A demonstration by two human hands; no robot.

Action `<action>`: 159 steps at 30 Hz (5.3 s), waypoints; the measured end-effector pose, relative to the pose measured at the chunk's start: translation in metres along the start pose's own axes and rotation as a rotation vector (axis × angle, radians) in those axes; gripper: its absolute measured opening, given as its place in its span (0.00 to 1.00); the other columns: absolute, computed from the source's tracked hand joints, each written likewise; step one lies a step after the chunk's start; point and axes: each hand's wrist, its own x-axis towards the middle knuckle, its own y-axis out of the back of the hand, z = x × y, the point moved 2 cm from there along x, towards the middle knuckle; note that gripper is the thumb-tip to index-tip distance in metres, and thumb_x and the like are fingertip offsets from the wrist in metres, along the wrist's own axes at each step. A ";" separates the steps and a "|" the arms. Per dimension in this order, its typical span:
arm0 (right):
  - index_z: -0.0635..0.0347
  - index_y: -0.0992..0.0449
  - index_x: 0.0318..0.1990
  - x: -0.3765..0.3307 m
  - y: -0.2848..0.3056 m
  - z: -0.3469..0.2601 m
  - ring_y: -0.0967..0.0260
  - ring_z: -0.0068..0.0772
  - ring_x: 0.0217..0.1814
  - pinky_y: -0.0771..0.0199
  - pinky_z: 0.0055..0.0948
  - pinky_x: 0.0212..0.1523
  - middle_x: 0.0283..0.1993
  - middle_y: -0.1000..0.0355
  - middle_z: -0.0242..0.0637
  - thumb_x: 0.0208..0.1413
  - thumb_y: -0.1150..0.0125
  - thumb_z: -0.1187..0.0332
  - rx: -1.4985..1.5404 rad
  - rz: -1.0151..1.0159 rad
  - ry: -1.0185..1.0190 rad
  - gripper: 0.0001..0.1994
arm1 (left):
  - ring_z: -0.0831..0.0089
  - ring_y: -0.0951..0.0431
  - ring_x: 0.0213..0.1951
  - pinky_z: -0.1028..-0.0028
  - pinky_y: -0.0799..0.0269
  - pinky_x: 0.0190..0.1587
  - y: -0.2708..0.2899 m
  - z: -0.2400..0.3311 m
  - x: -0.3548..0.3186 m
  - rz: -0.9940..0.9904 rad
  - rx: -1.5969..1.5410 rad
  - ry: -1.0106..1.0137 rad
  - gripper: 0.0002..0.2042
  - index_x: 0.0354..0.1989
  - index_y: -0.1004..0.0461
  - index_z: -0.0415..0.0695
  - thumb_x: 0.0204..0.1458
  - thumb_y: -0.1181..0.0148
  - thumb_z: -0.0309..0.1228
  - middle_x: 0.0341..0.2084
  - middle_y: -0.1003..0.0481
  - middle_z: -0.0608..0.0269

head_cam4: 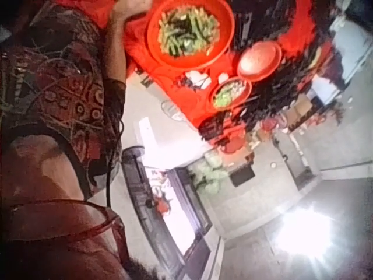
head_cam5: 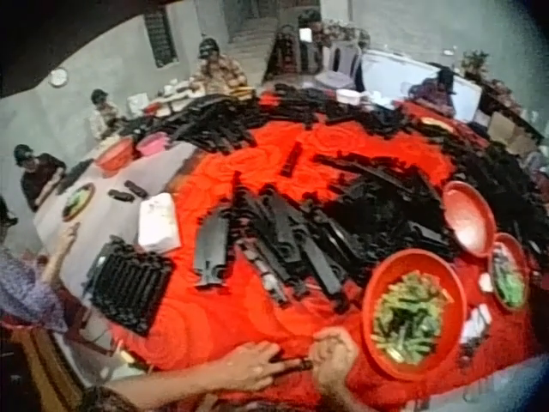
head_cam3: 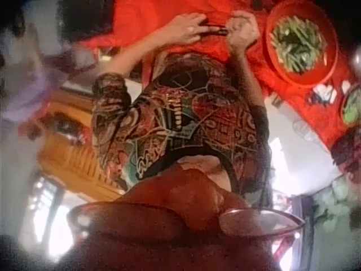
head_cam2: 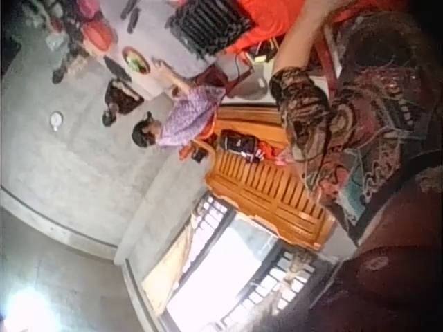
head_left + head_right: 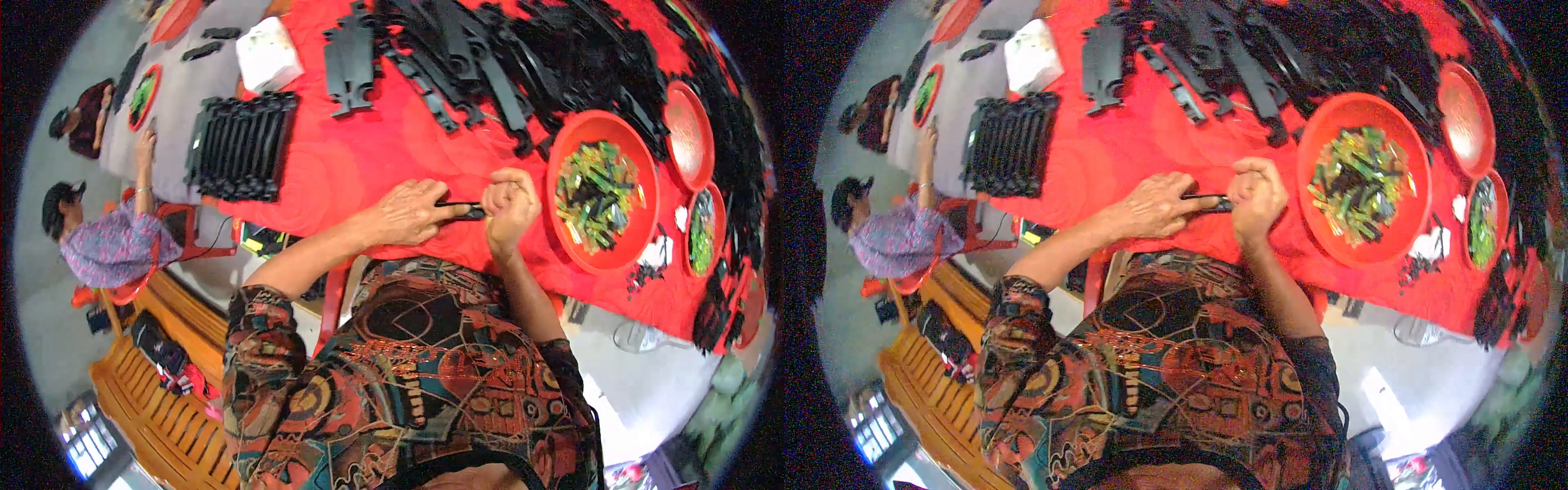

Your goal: The person assembles small plastic components by hand on a workspace table, creating assembled components.

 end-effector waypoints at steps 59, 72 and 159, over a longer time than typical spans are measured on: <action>0.62 0.27 0.34 -0.032 0.034 -0.128 0.47 0.08 0.23 0.48 0.14 0.22 0.21 0.40 0.19 0.54 0.51 0.77 -0.578 0.084 0.130 0.05 | 0.58 0.29 0.39 0.60 0.34 0.42 0.043 -0.058 -0.082 0.775 0.661 0.449 0.09 0.34 0.28 0.43 0.43 0.39 0.27 0.36 0.29 0.53; 0.65 0.30 0.34 -0.083 0.021 -0.078 0.45 0.10 0.24 0.46 0.15 0.23 0.23 0.37 0.23 0.55 0.51 0.76 -0.595 -0.054 -0.083 0.04 | 0.60 0.35 0.48 0.64 0.38 0.48 0.029 -0.038 0.141 0.320 0.585 -0.133 0.19 0.45 0.32 0.45 0.39 0.47 0.22 0.46 0.33 0.59; 0.61 0.31 0.30 -0.041 0.013 -0.022 0.51 0.09 0.21 0.51 0.14 0.21 0.23 0.38 0.20 0.51 0.41 0.76 -0.708 0.045 0.022 0.04 | 0.61 0.31 0.38 0.65 0.38 0.40 -0.015 0.014 -0.033 0.523 -0.206 0.265 0.18 0.39 0.27 0.41 0.38 0.35 0.33 0.34 0.29 0.58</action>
